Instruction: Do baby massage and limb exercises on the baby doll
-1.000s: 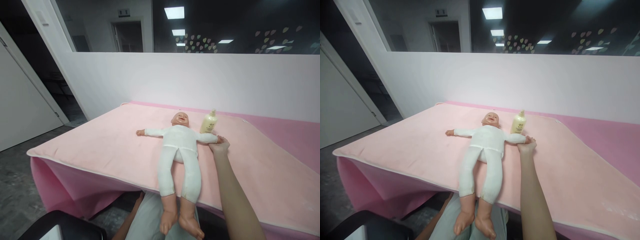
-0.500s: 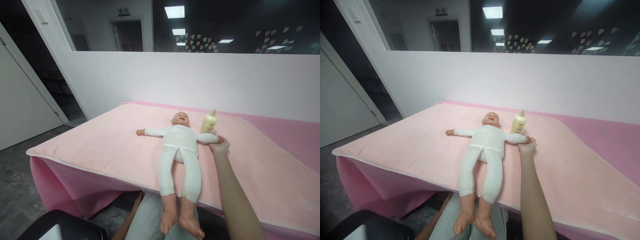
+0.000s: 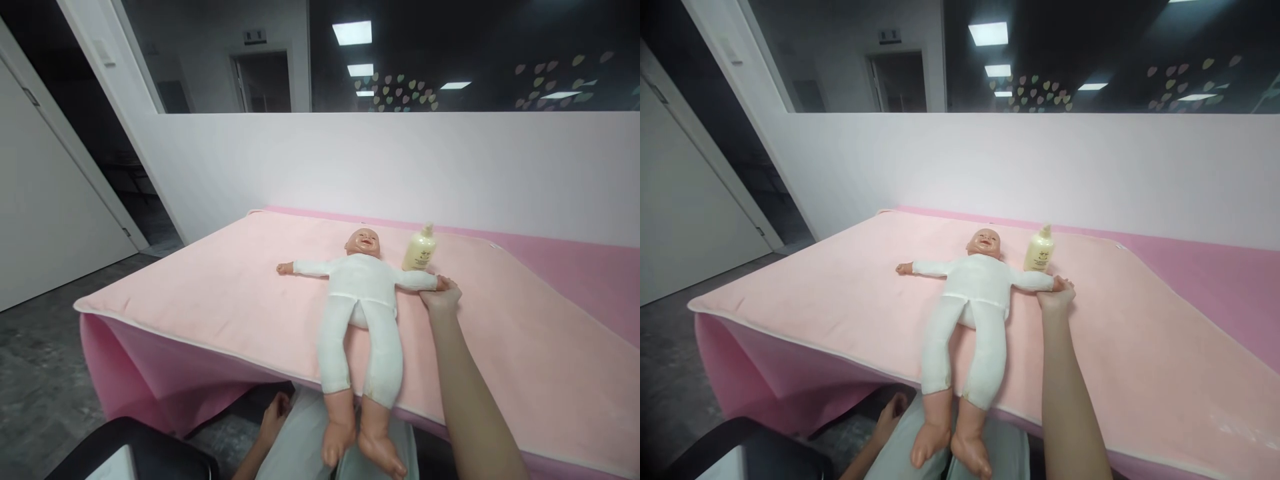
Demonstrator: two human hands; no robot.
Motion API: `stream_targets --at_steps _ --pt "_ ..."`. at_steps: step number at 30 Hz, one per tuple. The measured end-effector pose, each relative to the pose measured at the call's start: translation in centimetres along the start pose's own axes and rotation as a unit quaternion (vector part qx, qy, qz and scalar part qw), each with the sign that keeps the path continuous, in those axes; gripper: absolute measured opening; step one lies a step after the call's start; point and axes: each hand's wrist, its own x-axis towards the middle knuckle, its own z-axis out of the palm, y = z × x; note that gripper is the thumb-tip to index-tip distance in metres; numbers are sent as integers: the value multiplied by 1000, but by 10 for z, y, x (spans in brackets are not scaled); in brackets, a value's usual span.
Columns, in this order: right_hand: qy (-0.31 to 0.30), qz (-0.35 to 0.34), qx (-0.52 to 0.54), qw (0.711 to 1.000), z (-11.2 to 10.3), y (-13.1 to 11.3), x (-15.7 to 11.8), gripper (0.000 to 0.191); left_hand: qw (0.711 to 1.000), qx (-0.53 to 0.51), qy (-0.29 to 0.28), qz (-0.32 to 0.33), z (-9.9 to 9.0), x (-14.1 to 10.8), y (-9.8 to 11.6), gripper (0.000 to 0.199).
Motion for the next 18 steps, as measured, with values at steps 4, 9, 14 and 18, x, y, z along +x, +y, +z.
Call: stream_targets --at_steps 4,9,14,18 --pt "25 -20 9 999 6 1 -5 24 994 -94 -12 55 -1 -6 -12 37" --pt "53 -24 52 997 13 1 -13 29 965 -190 168 62 -23 -43 25 42" --pt "63 -22 64 996 16 -1 -20 32 869 -282 388 119 -62 -62 96 40" --pt "84 -27 70 994 17 -3 -22 34 773 -363 421 306 -92 -38 187 21"
